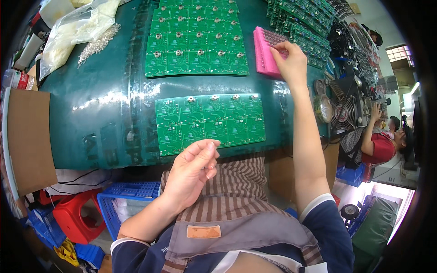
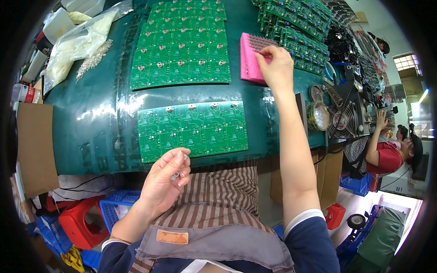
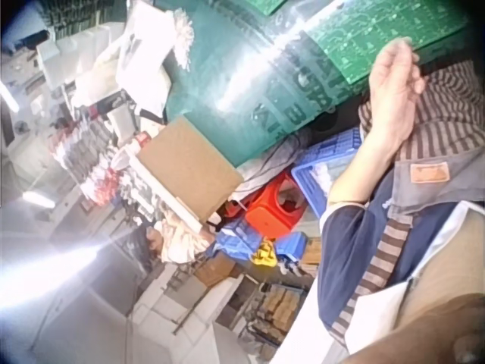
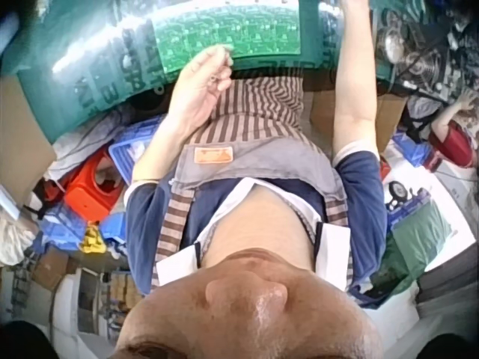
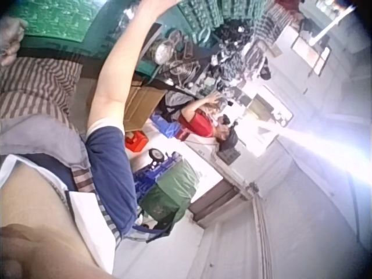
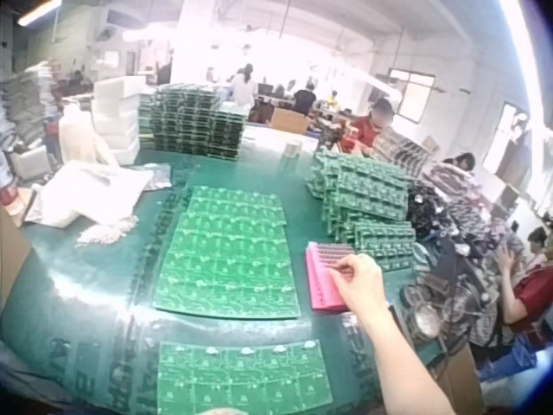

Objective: The person assembles small plastic components onto green printed circuit boards by hand, taking the components from a component tray and a cardboard box.

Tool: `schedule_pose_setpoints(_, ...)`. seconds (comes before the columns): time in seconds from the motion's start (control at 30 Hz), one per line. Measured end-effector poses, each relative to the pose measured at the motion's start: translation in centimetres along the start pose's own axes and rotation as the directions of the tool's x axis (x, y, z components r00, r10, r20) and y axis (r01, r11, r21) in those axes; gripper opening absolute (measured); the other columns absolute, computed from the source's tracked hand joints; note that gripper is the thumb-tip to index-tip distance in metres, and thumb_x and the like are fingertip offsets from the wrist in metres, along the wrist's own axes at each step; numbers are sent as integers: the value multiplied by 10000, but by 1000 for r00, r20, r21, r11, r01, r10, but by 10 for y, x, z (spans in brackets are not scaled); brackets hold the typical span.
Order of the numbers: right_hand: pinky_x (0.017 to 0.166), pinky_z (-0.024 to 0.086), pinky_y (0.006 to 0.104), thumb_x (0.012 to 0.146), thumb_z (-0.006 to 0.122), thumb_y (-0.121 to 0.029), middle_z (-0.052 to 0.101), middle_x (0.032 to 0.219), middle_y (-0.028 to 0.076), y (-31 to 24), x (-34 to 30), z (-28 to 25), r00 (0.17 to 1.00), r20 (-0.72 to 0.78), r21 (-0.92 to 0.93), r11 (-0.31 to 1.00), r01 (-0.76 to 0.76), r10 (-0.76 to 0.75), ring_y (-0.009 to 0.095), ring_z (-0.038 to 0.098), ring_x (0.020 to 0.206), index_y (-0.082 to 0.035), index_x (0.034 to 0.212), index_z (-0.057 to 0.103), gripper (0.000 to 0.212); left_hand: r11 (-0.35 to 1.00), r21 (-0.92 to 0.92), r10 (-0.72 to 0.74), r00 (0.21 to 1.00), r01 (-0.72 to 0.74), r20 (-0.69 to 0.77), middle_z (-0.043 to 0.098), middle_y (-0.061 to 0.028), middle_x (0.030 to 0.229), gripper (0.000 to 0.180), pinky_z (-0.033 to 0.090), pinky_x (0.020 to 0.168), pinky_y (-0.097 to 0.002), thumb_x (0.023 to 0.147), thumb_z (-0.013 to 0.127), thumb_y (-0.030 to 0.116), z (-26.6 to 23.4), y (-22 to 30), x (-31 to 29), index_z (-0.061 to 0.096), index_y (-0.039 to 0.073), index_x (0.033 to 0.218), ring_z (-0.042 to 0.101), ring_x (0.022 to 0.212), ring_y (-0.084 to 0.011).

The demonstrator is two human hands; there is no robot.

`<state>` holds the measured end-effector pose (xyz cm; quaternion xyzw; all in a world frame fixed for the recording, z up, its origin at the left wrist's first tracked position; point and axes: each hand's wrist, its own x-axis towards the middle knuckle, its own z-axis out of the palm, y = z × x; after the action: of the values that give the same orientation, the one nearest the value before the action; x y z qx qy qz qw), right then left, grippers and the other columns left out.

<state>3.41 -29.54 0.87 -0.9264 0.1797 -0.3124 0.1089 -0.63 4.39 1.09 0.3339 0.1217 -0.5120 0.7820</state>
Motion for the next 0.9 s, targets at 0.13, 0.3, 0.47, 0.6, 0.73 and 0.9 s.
schedule_pose_setpoints(0.13,740,464,383,786,655,-125,612,808,121,5,0,7,998,12,14,998,58,-59,290,586,818,-31,797,611,104,1000,-12,-18,1000,18,-10,586,-43,892,232,370,539,-192,912,578,191,3,2,0,579,33,1081,452,639,-51)
schedule_pose_setpoints(0.3,732,464,380,810,633,-110,617,833,117,1,-9,13,991,-130,1,1000,23,-23,281,585,810,-31,852,594,97,999,-16,-31,999,31,-33,598,-64,941,240,347,513,-186,898,592,164,8,10,1,578,31,1097,421,620,-54)
schedule_pose_setpoints(0.47,723,474,273,855,611,-69,638,874,76,-81,-42,-15,961,83,545,795,-265,263,144,599,795,-15,904,593,75,998,7,63,998,-63,-19,612,-95,1015,245,336,499,-176,902,584,145,4,15,4,578,39,1123,400,605,-32)
schedule_pose_setpoints(0.6,787,481,268,849,607,13,627,913,76,-148,-101,-54,856,512,807,302,-508,72,124,593,872,17,921,587,75,993,-21,112,994,-113,-17,618,-94,1009,256,326,486,-171,893,603,127,3,18,6,572,14,1121,387,568,-13)
schedule_pose_setpoints(0.73,833,482,286,843,608,33,616,939,102,-158,-121,-55,817,577,813,109,-573,-11,148,598,913,27,941,577,104,986,-45,163,986,-162,31,630,-78,1031,215,329,494,-171,888,607,110,4,17,5,603,17,1081,402,580,-11)
schedule_pose_setpoints(0.9,844,478,287,843,602,44,611,953,103,-158,-126,-52,812,583,808,100,-581,10,152,594,933,27,944,579,105,984,-31,174,984,-173,26,634,-80,1061,228,334,503,-169,881,612,92,0,14,4,607,19,1097,424,598,-11)
